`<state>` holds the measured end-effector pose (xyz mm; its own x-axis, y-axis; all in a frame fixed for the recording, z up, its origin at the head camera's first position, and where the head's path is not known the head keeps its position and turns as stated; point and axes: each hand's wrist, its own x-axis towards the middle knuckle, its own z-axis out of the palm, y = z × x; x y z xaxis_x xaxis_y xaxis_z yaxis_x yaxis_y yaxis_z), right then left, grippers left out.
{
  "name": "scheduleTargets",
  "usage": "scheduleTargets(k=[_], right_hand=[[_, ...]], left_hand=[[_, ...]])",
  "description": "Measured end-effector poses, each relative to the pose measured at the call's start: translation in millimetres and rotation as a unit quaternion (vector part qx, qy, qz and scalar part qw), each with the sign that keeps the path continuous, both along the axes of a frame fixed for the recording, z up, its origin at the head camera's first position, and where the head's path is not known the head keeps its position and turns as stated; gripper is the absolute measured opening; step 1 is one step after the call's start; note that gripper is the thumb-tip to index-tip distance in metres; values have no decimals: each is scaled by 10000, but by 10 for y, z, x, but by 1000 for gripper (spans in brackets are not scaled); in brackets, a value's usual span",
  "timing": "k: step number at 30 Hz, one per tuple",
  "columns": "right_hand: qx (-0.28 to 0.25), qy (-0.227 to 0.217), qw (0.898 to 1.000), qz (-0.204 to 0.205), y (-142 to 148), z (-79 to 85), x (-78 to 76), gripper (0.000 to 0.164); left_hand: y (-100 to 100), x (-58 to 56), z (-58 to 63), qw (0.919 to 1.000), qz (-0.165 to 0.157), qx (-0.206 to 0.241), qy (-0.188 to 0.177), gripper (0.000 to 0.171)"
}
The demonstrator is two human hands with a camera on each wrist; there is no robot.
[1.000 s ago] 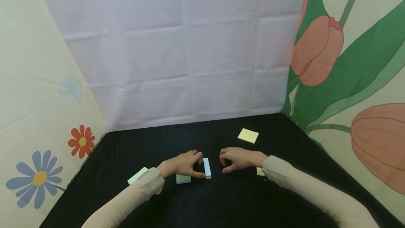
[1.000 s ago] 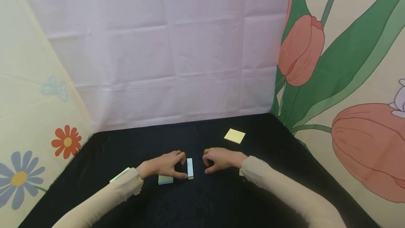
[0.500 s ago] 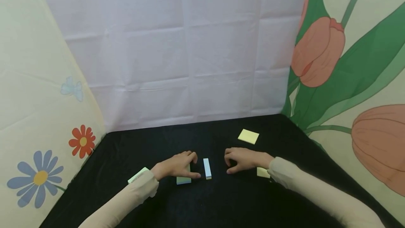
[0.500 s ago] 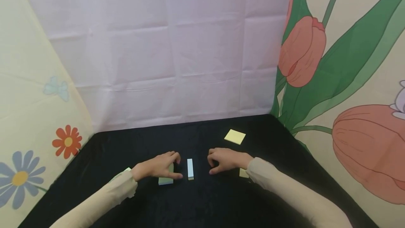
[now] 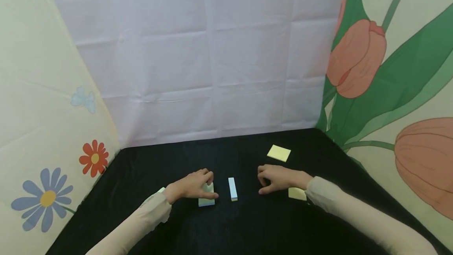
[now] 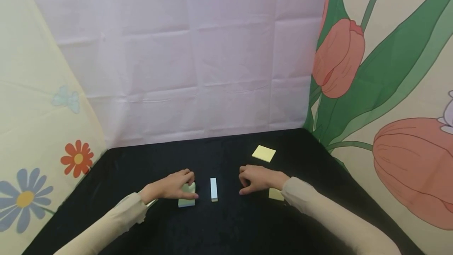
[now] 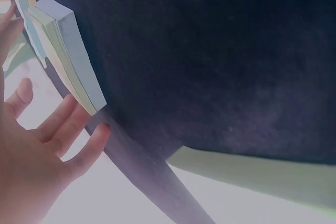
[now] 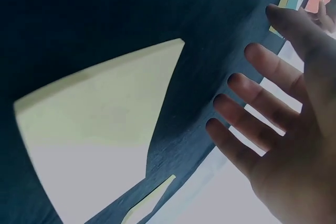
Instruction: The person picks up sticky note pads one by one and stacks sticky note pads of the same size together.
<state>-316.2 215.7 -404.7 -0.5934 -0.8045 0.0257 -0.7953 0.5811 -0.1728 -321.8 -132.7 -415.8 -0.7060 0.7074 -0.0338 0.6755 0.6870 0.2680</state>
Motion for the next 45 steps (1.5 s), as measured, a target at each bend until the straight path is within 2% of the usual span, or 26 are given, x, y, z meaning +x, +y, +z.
scheduleTargets(k=[4, 11, 19, 29, 45], right_hand=[[-10, 7, 10000, 5, 47, -3, -3, 33], [76, -34, 9999, -133, 128, -2, -14, 33], [99, -137, 9997, -172, 175, 6, -19, 33], [291, -244, 9987, -338, 249, 3, -22, 38], [601, -664, 9923, -858, 410, 66, 100, 44]], left_hand=[[-32, 16, 6, 10000, 33, -24, -11, 43], [-123, 31, -19, 9998, -12, -11, 173, 40], [-233, 31, -16, 9994, -153, 183, 249, 39], [-379, 78, -52, 9997, 156, 147, 98, 46], [-423, 118, -72, 9999, -127, 1, 50, 46]])
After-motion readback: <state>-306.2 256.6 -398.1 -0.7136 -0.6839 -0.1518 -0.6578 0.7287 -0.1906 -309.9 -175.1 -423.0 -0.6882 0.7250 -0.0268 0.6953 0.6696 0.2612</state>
